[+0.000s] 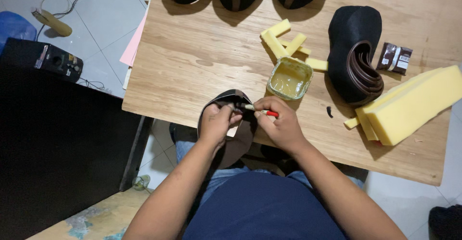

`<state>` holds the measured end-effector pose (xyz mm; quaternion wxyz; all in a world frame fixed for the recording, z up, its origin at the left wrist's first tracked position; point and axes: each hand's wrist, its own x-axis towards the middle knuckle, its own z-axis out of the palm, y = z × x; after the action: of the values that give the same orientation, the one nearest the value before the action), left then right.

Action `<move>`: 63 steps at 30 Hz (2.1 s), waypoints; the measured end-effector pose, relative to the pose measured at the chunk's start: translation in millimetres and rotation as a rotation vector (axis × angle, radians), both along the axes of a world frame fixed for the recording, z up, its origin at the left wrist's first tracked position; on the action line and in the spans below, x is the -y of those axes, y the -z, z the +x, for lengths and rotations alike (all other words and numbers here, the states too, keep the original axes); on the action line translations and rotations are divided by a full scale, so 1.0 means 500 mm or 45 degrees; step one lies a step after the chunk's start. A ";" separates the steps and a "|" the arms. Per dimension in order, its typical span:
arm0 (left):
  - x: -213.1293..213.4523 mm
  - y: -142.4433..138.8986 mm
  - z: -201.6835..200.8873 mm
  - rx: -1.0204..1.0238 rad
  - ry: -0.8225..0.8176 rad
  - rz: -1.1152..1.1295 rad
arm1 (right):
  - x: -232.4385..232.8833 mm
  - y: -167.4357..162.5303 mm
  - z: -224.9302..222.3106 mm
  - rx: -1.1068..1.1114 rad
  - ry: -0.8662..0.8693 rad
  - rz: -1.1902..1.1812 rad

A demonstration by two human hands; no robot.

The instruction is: The person applies glue to the inner edge of a brown shoe upper using a small brush, then sets the piece aside. This is repeated for several similar shoe uppers. The workspace contains foam pieces, a glue container, and multiple finished uppers.

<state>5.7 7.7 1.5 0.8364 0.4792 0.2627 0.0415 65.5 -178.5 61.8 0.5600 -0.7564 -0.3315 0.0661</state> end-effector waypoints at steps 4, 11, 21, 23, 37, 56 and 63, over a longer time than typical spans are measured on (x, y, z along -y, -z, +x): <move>0.001 0.019 0.007 0.049 -0.146 -0.223 | 0.003 -0.008 -0.006 0.057 -0.075 -0.059; 0.003 0.065 0.010 0.215 -0.282 -0.491 | -0.004 -0.036 -0.013 0.183 -0.088 0.008; 0.010 0.086 0.012 0.187 -0.316 -0.558 | -0.047 -0.008 0.002 0.505 -0.025 -0.229; 0.003 0.082 0.012 0.157 -0.293 -0.581 | -0.036 -0.008 0.013 0.335 -0.050 -0.206; -0.008 0.094 0.006 0.349 -0.164 -0.630 | -0.030 -0.045 -0.010 0.310 -0.179 -0.141; 0.009 0.069 -0.019 0.222 0.290 0.890 | 0.012 -0.049 0.001 0.293 0.105 -0.424; -0.001 -0.056 -0.031 -0.421 0.715 0.961 | 0.024 0.019 0.026 -0.028 0.295 -0.409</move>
<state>-9.6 8.1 29.3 0.5305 0.8010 0.2194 -0.1697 78.6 -190.4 52.5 0.4397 -0.8682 -0.2215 0.0615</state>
